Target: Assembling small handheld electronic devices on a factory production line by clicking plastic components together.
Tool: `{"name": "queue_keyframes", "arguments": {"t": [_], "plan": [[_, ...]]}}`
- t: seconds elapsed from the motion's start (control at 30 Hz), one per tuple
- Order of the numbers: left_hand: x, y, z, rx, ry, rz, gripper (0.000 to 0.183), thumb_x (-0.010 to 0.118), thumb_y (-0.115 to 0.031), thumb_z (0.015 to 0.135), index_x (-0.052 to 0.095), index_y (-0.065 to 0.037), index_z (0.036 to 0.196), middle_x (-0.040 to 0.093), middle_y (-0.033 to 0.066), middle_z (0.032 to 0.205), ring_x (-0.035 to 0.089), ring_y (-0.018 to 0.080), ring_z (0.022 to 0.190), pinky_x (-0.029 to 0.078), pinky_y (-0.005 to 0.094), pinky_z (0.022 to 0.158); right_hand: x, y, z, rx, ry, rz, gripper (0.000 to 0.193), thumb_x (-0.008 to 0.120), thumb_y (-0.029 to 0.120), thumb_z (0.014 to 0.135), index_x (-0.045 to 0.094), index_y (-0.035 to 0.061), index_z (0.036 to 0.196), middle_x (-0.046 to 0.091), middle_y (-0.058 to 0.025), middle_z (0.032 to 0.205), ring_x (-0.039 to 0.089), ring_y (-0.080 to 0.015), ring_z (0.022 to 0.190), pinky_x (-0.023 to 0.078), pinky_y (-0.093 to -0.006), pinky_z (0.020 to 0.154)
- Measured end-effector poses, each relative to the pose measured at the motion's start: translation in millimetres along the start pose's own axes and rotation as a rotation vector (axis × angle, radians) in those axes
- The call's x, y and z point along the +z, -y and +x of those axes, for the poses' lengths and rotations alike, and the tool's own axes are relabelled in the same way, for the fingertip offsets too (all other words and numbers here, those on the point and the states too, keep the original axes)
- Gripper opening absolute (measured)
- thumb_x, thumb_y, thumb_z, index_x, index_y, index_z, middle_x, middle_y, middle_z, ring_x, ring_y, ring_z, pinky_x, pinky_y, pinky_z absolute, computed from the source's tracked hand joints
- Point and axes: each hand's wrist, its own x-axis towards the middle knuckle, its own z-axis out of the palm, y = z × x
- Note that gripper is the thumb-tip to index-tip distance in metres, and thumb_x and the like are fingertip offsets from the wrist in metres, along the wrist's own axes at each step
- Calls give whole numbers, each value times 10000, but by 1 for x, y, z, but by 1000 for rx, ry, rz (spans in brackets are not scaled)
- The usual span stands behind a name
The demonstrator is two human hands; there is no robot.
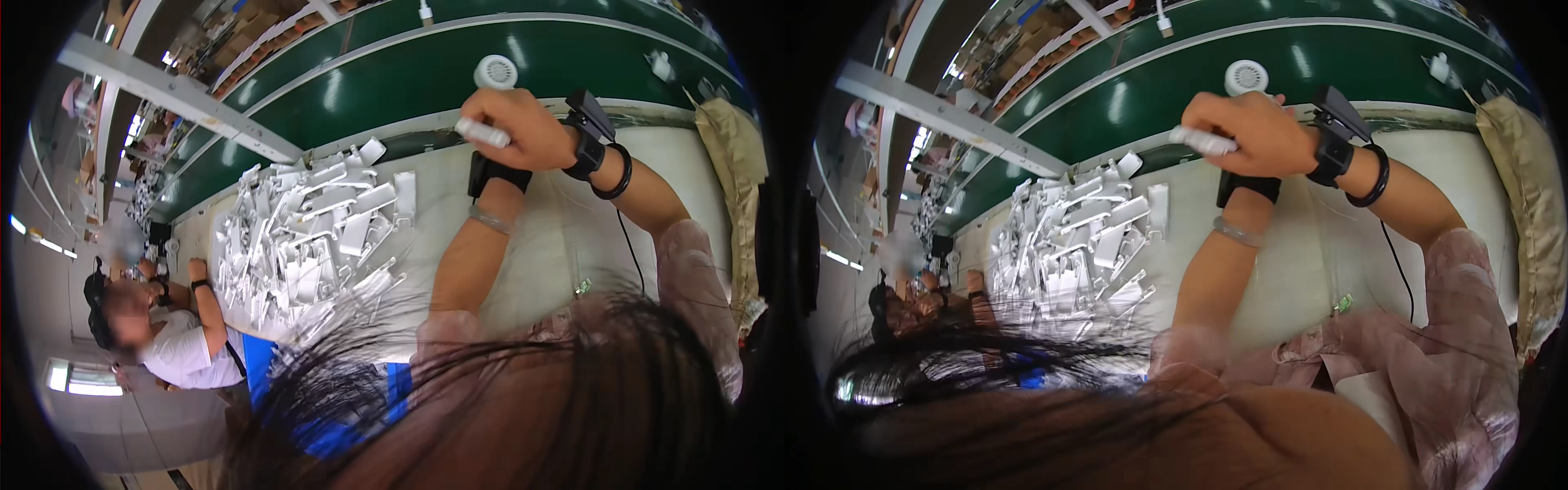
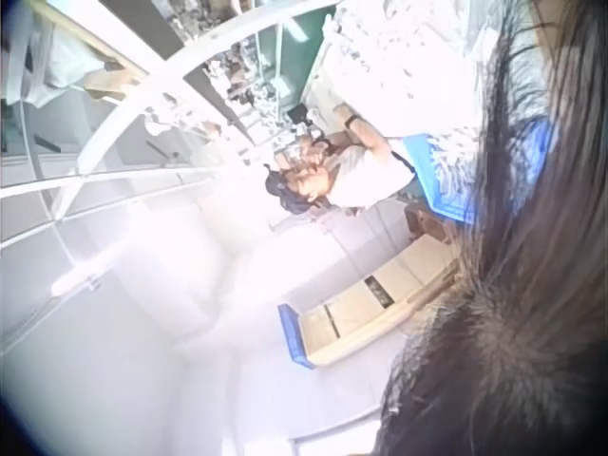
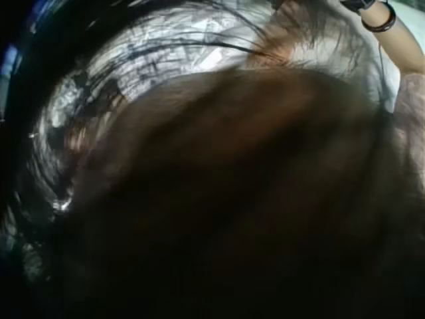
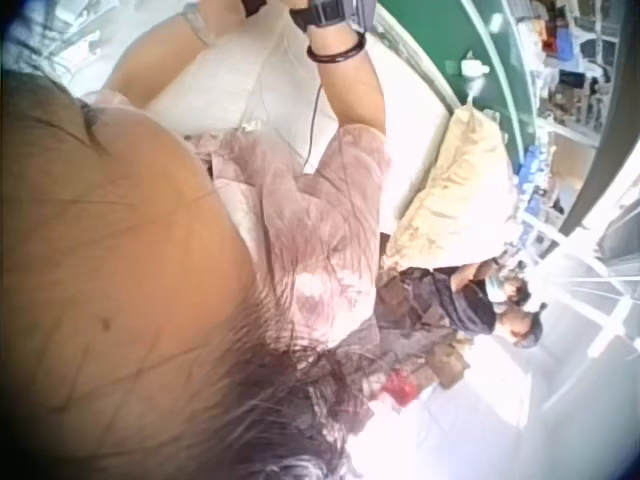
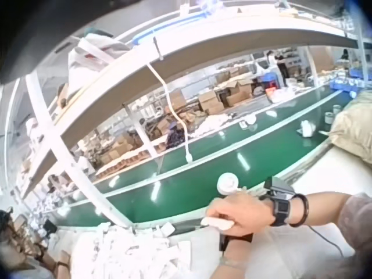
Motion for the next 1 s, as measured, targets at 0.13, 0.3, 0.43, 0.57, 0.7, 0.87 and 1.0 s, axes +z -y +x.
{"name": "queue_keyframes", "arguments": {"t": [0.13,0.3,0.43,0.57,0.7,0.87,1.0], "plan": [[9,-54,7,-298,-197,-240,261,443,-196,992,431,-28,1192,578,141,1165,610,237,989,503,328,839,-62,-31,-59,782,-145,329,318,627,300,900,531,33,1043,550,-37,715,528,-89,577,420,-232,552],[11,-71,5,-354,-271,-232,316,386,-165,1001,370,-33,1287,534,184,1263,608,310,1062,499,375,897,-74,-91,-146,866,-120,-207,513,627,424,872,529,-28,1094,613,-131,770,628,-259,705,512,-361,661],[11,-81,6,-320,-257,-178,306,381,-201,1017,387,-38,1277,537,167,1285,600,273,1072,486,334,884,-79,-89,-153,762,139,-472,487,690,256,798,526,23,1192,529,-176,1188,495,-363,1143,426,-439,932],[19,-88,6,-350,-286,-144,382,388,-243,1020,350,-28,1333,492,177,1333,570,309,1125,453,382,955,-87,-92,-164,716,243,-541,415,707,239,761,584,46,1107,539,-137,1080,505,-329,1093,437,-440,878],[16,-89,5,-351,-242,-133,465,409,-263,1016,269,-35,1397,455,185,1365,551,324,1153,428,401,993,-94,-93,-168,734,332,-569,336,727,248,727,637,60,989,542,-113,1003,524,-312,1025,446,-448,809],[12,-88,3,-323,-157,-128,466,432,-252,1008,263,-48,1391,450,182,1373,535,311,1177,426,400,997,-95,-90,-162,750,253,-458,360,749,254,698,641,39,966,566,-117,935,567,-314,917,472,-432,746],[32,-97,-3,-268,-194,-112,430,470,-200,993,283,-70,1358,449,148,1362,520,300,1195,435,408,992,-74,-62,-132,727,-105,-125,384,762,225,682,639,21,983,587,-128,915,592,-307,869,491,-387,724]]}}
